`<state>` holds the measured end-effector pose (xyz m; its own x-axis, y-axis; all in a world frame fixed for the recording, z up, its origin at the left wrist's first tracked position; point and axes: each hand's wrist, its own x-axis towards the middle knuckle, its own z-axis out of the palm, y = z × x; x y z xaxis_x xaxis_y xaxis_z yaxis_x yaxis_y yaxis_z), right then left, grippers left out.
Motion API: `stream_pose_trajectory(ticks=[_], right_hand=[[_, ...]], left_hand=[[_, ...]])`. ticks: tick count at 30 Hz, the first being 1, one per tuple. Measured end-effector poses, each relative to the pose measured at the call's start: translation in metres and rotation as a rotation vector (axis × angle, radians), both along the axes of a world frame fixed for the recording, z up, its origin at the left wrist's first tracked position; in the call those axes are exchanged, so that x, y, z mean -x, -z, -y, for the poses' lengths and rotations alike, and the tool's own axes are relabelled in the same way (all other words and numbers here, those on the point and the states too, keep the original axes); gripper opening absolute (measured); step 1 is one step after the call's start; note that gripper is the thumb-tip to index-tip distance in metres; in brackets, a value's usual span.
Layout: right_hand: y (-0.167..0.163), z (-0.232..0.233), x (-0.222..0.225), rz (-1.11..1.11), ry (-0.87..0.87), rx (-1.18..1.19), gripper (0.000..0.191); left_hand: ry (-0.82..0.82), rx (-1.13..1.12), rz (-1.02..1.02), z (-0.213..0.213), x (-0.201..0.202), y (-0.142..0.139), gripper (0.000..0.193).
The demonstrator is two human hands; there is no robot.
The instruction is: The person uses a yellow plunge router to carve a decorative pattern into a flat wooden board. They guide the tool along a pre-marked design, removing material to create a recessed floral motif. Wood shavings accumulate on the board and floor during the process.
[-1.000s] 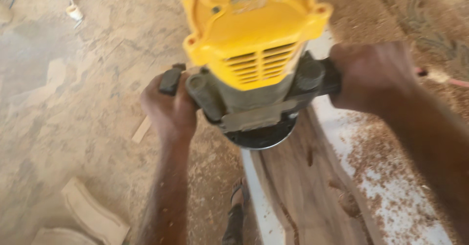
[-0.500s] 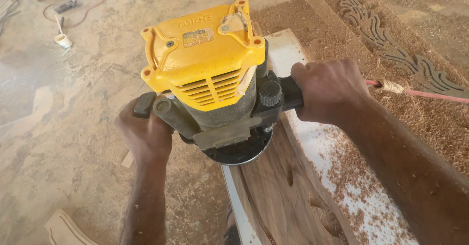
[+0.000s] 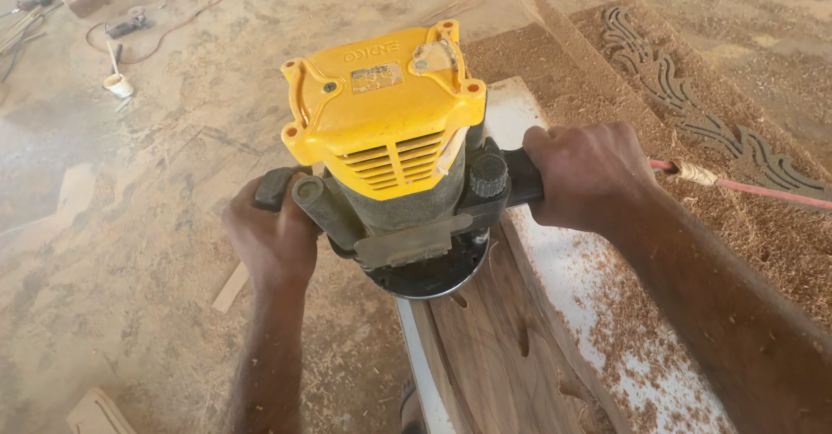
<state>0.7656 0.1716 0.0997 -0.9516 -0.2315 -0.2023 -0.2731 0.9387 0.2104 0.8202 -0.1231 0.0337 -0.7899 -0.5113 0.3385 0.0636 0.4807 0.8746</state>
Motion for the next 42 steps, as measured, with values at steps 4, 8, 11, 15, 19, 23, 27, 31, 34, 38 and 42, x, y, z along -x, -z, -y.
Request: stream_pose_trajectory(ticks=[4, 8, 11, 15, 19, 23, 27, 31, 34, 38, 42], right_hand=[[0.002, 0.000, 0.001, 0.003, 0.006, 0.004, 0.038], [0.001, 0.000, 0.000, 0.005, 0.012, -0.018, 0.038], [0.000, -0.001, -0.001, 0.012, 0.022, -0.035, 0.040], [0.001, -0.001, -0.002, 0.028, 0.044, -0.014, 0.039], [0.001, -0.002, -0.001, 0.011, 0.038, -0.020, 0.039], [0.001, -0.004, -0.001, -0.031, 0.004, 0.010, 0.041], [0.002, -0.004, -0.002, -0.027, 0.016, 0.015, 0.038], [0.003, -0.006, -0.001, -0.017, 0.021, -0.011, 0.040], [0.004, -0.007, -0.001, -0.044, 0.009, -0.007, 0.038], [0.003, -0.007, -0.002, -0.046, -0.004, -0.010, 0.036], [0.001, -0.006, -0.002, -0.009, 0.036, -0.005, 0.037]], left_hand=[[-0.052, -0.037, 0.124, 0.000, 0.003, 0.001, 0.027], [-0.054, 0.026, 0.078, 0.001, 0.003, 0.000, 0.025], [-0.062, 0.017, 0.109, 0.001, 0.003, -0.001, 0.025], [-0.071, 0.013, 0.120, -0.001, 0.002, -0.003, 0.025], [-0.064, -0.016, 0.110, -0.002, 0.002, -0.005, 0.026], [-0.056, -0.049, 0.110, -0.003, 0.002, -0.007, 0.026], [-0.061, -0.011, 0.083, -0.004, 0.002, -0.008, 0.025], [-0.063, -0.040, 0.096, -0.003, 0.003, -0.008, 0.025], [-0.054, -0.022, 0.113, -0.004, 0.003, -0.009, 0.026], [-0.030, -0.049, 0.075, -0.005, 0.001, -0.010, 0.026], [-0.019, -0.069, 0.064, -0.006, 0.000, -0.013, 0.022]])
